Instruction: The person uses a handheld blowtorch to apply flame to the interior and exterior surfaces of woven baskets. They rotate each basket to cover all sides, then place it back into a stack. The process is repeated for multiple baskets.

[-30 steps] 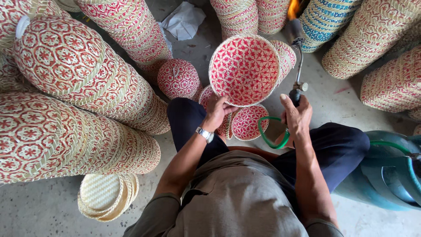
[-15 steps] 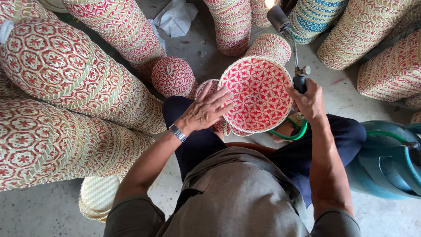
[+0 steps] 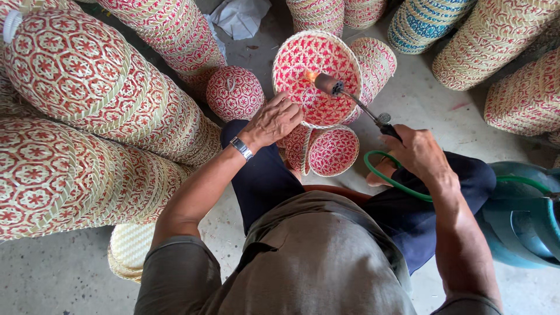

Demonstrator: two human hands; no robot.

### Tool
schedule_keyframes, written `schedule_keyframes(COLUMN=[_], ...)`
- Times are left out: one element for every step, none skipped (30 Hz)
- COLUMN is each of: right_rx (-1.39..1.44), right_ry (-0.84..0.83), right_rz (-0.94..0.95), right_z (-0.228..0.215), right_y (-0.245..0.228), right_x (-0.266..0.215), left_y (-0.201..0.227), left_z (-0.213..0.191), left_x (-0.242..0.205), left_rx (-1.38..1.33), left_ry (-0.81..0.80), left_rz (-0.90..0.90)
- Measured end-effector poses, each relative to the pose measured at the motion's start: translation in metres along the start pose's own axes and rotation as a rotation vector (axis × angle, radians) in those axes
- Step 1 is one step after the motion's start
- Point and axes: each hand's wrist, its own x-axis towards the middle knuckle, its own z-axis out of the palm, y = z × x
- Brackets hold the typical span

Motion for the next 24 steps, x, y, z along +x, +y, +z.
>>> schedule_keyframes(right_rx=[-0.004, -0.007, -0.009, -0.005, 0.0, 0.005, 0.02, 0.036, 0.049, 0.079, 0.109, 0.14, 0.12, 0.1, 0.08, 0.114, 0.148, 0.183, 0.199, 0.215, 0.23, 0.222, 0.21, 0.198], right_ry=[-0.016, -0.032, -0.05, -0.068, -0.086, -0.104, -0.057, -0.011, 0.039, 0.029, 0.021, 0.012, -0.007, -0.026, -0.047, -0.062, -0.079, -0.095, -0.107, -0.12, -0.133, -0.121, -0.111, -0.1], right_rz=[-0.023, -0.045, -0.069, -0.074, -0.075, -0.076, -0.048, -0.02, 0.007, 0.062, 0.119, 0.176, 0.167, 0.158, 0.15, 0.089, 0.029, -0.031, 0.008, 0.047, 0.084, 0.149, 0.211, 0.273], right_z=[0.002, 0.003, 0.005, 0.004, 0.002, -0.001, -0.003, -0.005, -0.008, -0.01, -0.012, -0.013, -0.012, -0.01, -0.009, -0.006, -0.001, 0.002, 0.005, 0.007, 0.008, 0.008, 0.008, 0.007], right_y=[-0.002, -0.005, -0.006, -0.007, -0.005, -0.003, -0.002, 0.0, 0.002, 0.003, 0.004, 0.005, 0.004, 0.003, 0.003, 0.002, 0.0, -0.002, -0.004, -0.006, -0.008, -0.01, -0.011, -0.012], right_x=[0.001, 0.003, 0.005, 0.005, 0.003, 0.002, 0.0, -0.003, -0.004, -0.007, -0.01, -0.013, -0.016, -0.018, -0.021, -0.022, -0.023, -0.023, -0.021, -0.018, -0.016, -0.015, -0.014, -0.014], left_y=[-0.001, -0.002, -0.004, -0.007, -0.01, -0.013, -0.017, -0.02, -0.024, -0.027, -0.029, -0.03, -0.031, -0.031, -0.031, -0.031, -0.03, -0.029, -0.029, -0.029, -0.028, -0.028, -0.027, -0.027], left_z=[0.001, 0.003, 0.004, 0.007, 0.01, 0.014, 0.019, 0.023, 0.029, 0.036, 0.043, 0.048, 0.053, 0.057, 0.06, 0.063, 0.065, 0.067, 0.069, 0.071, 0.073, 0.076, 0.081, 0.086], left_x=[-0.002, -0.004, -0.007, -0.011, -0.015, -0.019, -0.023, -0.029, -0.032, -0.034, -0.035, -0.037, -0.038, -0.038, -0.038, -0.037, -0.036, -0.036, -0.035, -0.035, -0.036, -0.039, -0.044, -0.049], left_rx=[-0.005, -0.01, -0.014, 0.012, 0.035, 0.058, 0.033, 0.008, -0.015, -0.08, -0.147, -0.213, -0.244, -0.275, -0.307, -0.413, -0.521, -0.63, -0.724, -0.819, -0.913, -1.05, -1.186, -1.323], left_ry=[-0.007, -0.014, -0.024, 0.009, 0.041, 0.073, 0.039, 0.005, -0.025, -0.075, -0.124, -0.173, -0.081, 0.012, 0.104, 0.111, 0.117, 0.122, 0.144, 0.165, 0.187, 0.261, 0.341, 0.424], left_rz=[-0.015, -0.031, -0.048, -0.066, -0.082, -0.098, -0.133, -0.169, -0.204, -0.288, -0.37, -0.452, -0.499, -0.544, -0.59, -0.671, -0.752, -0.833, -0.921, -1.009, -1.098, -1.144, -1.19, -1.231])
